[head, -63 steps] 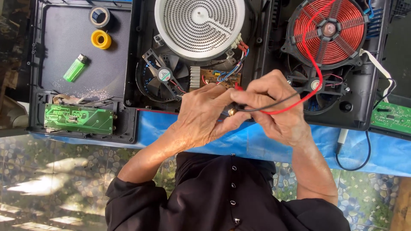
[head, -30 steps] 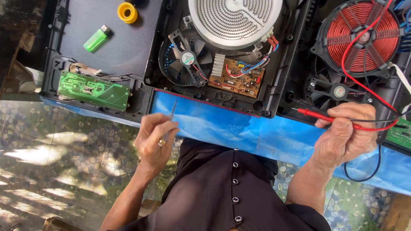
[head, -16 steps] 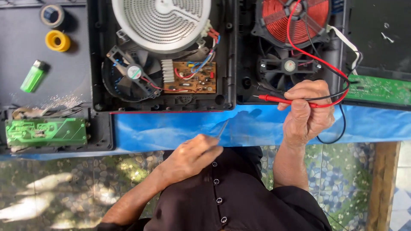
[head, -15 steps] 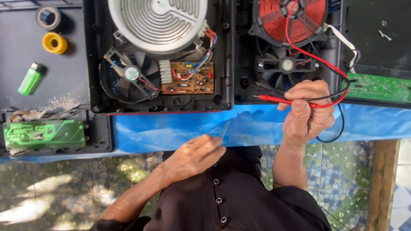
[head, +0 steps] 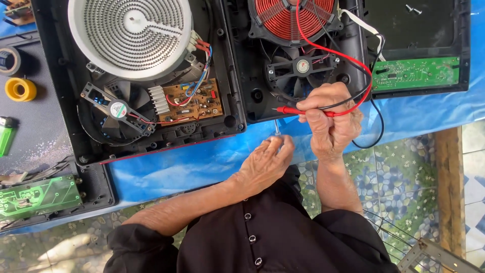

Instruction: The person uses a multimeter to test electrical connections on a disassembled electronic device, touching probes to various points on the circuit board and wires. They then move the probes to test a red fan component within the device casing.

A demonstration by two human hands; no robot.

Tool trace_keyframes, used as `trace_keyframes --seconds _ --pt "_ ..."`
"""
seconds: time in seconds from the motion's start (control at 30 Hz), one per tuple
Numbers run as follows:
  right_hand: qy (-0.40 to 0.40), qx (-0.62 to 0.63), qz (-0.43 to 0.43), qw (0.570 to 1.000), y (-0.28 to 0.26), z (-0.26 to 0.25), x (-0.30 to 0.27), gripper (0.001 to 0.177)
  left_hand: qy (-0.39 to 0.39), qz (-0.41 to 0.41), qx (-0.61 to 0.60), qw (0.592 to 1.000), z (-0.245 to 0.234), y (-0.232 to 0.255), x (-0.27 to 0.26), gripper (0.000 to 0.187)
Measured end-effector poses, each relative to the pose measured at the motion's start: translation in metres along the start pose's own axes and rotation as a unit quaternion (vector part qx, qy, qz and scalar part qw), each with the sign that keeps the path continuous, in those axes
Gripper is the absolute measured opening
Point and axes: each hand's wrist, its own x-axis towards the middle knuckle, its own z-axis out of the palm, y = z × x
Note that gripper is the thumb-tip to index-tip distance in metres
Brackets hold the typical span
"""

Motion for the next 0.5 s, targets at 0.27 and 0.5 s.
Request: trace_keyframes --seconds 0.27,0.5 --pt "-0.001 -0.025 -0.011 1.000 0.001 -0.002 0.000 0.024 -0.074 0.025 0.012 0.997 0.014 0.000 0.005 0.064" --pt "-0.014 0.018 0.009 1.000 0.004 -0.002 0.006 0.027 -0.013 0.027 -0.011 0.999 0.030 -0.005 0.005 0.024"
